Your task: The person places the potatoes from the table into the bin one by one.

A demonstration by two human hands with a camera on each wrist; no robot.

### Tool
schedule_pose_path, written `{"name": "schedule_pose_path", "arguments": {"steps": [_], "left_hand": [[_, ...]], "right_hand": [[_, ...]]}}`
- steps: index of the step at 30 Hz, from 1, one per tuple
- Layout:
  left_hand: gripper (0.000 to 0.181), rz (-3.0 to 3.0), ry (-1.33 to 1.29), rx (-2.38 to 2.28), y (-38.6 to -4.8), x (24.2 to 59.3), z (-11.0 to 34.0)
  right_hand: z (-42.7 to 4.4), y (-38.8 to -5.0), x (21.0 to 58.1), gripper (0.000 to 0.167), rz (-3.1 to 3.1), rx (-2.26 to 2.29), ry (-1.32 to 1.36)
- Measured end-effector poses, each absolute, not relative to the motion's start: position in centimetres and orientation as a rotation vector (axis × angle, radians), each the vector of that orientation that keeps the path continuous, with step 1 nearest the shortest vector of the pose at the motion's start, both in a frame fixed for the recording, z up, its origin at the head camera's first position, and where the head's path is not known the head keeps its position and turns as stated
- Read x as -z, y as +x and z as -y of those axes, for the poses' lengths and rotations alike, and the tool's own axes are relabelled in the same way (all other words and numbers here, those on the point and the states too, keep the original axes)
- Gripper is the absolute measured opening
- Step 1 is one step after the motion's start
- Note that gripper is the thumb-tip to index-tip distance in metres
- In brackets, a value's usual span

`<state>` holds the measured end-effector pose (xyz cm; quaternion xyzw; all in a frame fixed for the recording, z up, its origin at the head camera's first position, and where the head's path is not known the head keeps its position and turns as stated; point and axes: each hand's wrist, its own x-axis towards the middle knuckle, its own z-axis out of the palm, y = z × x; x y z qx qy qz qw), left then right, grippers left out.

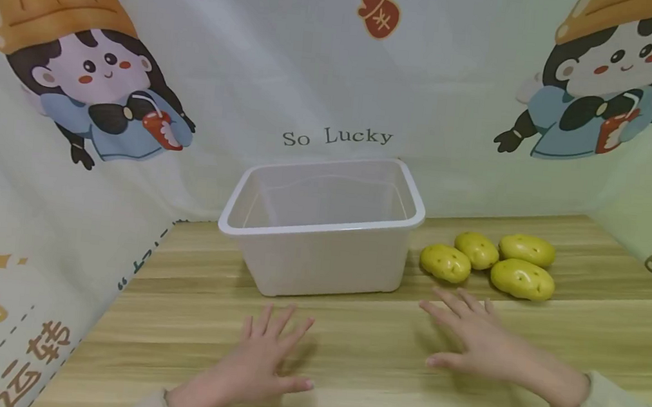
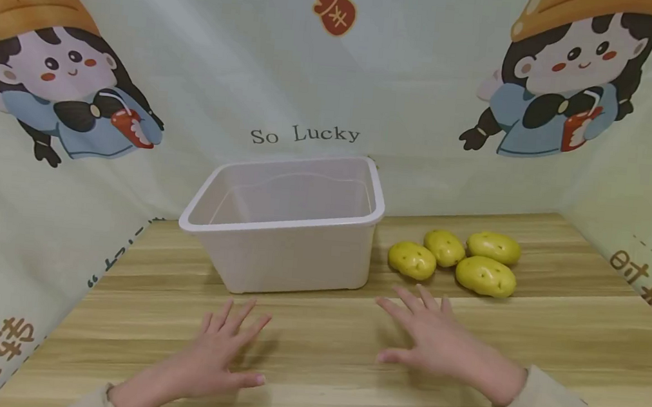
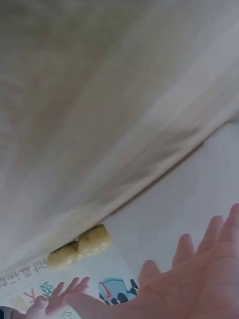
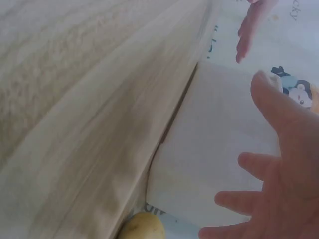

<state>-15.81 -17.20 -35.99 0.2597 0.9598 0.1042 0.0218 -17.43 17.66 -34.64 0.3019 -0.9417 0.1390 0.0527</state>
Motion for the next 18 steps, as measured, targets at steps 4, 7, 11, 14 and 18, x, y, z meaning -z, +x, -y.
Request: {"name": "schedule_pose_path", "arguments": {"steps": [4, 7, 11, 14, 18], "left_hand": [[0.088, -3.097, 0.766, -0.351, -16.6, 35.2, 17.4], [0.090, -3.220, 0.754, -0.383, -17.4, 34.0, 17.7], [0.092, -3.409, 0.702, -0.379, -18.6, 31.9, 18.5], [0.093, -3.496, 0.593, -0.343, -19.5, 30.3, 19.3], [0.091, -3.518, 0.500, -0.347, -20.7, 28.6, 20.5]], "right_hand": [[-18.2, -18.1, 34.1, 0.075, 2.819, -0.407, 0.857], [-19.0, -18.8, 33.6, 0.074, 2.798, -0.367, 0.821], [-20.5, -20.0, 33.1, 0.072, 2.767, -0.334, 0.779], [-21.6, -20.9, 32.8, 0.071, 2.777, -0.326, 0.742], [-23.0, -22.0, 32.4, 0.074, 2.827, -0.322, 0.692]]}}
